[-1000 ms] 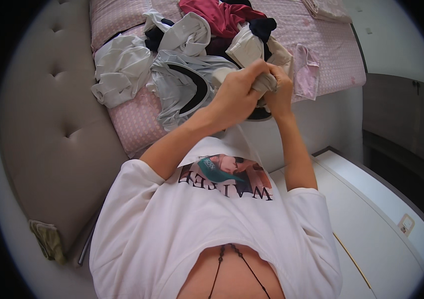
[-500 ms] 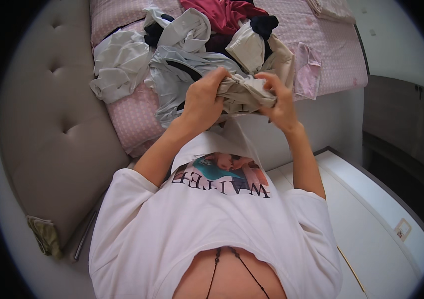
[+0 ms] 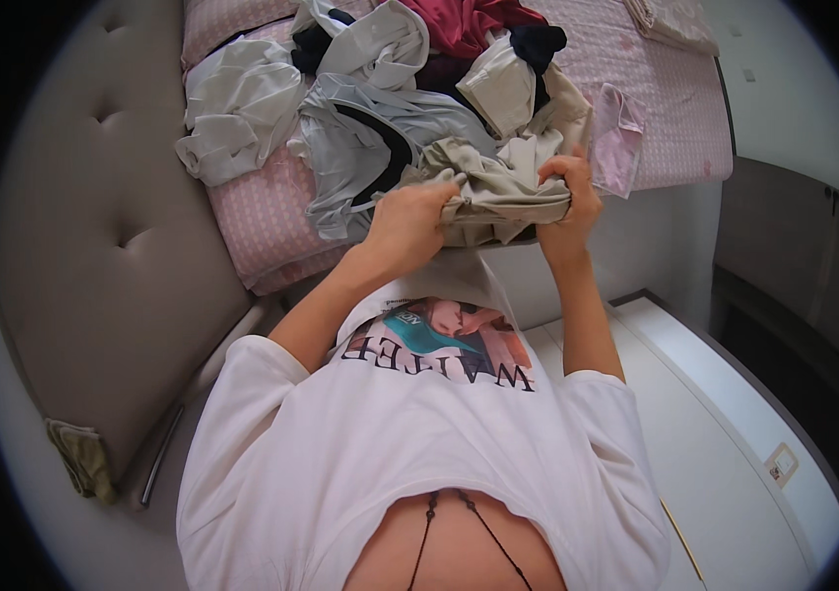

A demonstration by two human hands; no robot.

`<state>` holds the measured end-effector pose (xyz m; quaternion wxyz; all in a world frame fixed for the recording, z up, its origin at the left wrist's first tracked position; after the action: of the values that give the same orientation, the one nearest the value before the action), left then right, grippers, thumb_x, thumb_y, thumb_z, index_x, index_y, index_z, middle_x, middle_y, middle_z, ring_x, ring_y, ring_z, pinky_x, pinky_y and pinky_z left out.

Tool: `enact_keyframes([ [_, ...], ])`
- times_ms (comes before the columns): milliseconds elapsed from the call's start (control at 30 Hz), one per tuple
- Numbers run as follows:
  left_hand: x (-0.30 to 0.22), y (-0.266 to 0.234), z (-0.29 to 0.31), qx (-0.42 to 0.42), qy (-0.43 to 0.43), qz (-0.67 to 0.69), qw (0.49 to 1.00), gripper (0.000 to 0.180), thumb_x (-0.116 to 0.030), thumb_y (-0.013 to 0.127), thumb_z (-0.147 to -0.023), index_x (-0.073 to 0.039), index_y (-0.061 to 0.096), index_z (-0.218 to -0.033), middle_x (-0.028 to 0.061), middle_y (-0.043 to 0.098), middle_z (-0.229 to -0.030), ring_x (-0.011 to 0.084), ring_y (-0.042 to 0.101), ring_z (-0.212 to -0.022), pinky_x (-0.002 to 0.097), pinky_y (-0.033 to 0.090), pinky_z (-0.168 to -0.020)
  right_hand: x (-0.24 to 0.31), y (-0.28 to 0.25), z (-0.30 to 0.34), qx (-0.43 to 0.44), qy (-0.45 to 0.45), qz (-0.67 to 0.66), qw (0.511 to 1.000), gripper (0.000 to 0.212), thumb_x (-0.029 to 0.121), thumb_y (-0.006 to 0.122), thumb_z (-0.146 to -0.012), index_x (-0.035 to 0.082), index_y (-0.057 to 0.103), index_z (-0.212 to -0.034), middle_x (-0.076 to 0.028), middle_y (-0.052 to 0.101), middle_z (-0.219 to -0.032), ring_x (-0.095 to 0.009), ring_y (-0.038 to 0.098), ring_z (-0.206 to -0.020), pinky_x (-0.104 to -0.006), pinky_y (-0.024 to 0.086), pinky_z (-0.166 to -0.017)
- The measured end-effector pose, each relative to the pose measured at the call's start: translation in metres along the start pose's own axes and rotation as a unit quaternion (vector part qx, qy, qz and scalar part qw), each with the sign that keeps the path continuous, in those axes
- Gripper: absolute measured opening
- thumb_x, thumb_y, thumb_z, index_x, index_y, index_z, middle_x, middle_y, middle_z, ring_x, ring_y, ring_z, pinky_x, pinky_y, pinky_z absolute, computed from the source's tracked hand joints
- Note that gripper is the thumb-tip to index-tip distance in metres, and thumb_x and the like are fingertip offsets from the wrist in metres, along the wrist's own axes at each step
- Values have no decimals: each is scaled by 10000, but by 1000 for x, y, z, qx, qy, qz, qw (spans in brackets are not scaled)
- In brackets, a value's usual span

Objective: The person picks up various garments from a pile on a bed, places each onto a hanger, and hangs them in an open wardrobe. The person handles pants, shirts, and other clothing items one at a time, using plastic hangers to organize them inside the closet.

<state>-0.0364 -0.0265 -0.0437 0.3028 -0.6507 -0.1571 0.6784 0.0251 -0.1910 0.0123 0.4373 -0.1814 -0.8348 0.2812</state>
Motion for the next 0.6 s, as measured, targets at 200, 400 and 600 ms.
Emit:
enact_keyframes([
  [200,-8,-36,-9,-133,146,38,980,342,61,505,-605,-51,487,-927,167,572,-893,376,536,-851,416,395,-736,-1,14,9,182,66,-19,981,323,67,671,-609,45,532,-900,-95,532,-746,-268,549,-693,-338,456,-647],
  [400,-20,-20,11,-9,44,206,977,281,-31,590,-718,-46,462,-966,201,560,-731,404,543,-663,354,425,-579,-26,19,18,90,35,112,989,303,51,649,-621,50,553,-909,-125,514,-853,-340,540,-734,-364,434,-614],
  [600,-8,5,24,70,-6,18,997,370,-43,601,-668,-42,488,-1020,194,593,-780,399,565,-760,439,444,-664,15,0,10,-60,-84,37,994,241,98,651,-685,31,507,-867,-91,552,-818,-233,535,-680,-359,440,-672],
])
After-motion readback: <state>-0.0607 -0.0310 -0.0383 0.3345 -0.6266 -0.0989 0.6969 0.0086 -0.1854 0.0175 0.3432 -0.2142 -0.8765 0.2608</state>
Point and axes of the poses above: each hand's wrist, its own z-axis away from the middle knuckle, its own y-axis out of the palm, x = y × z, the point moved 6 cm from there along -z, towards the middle knuckle
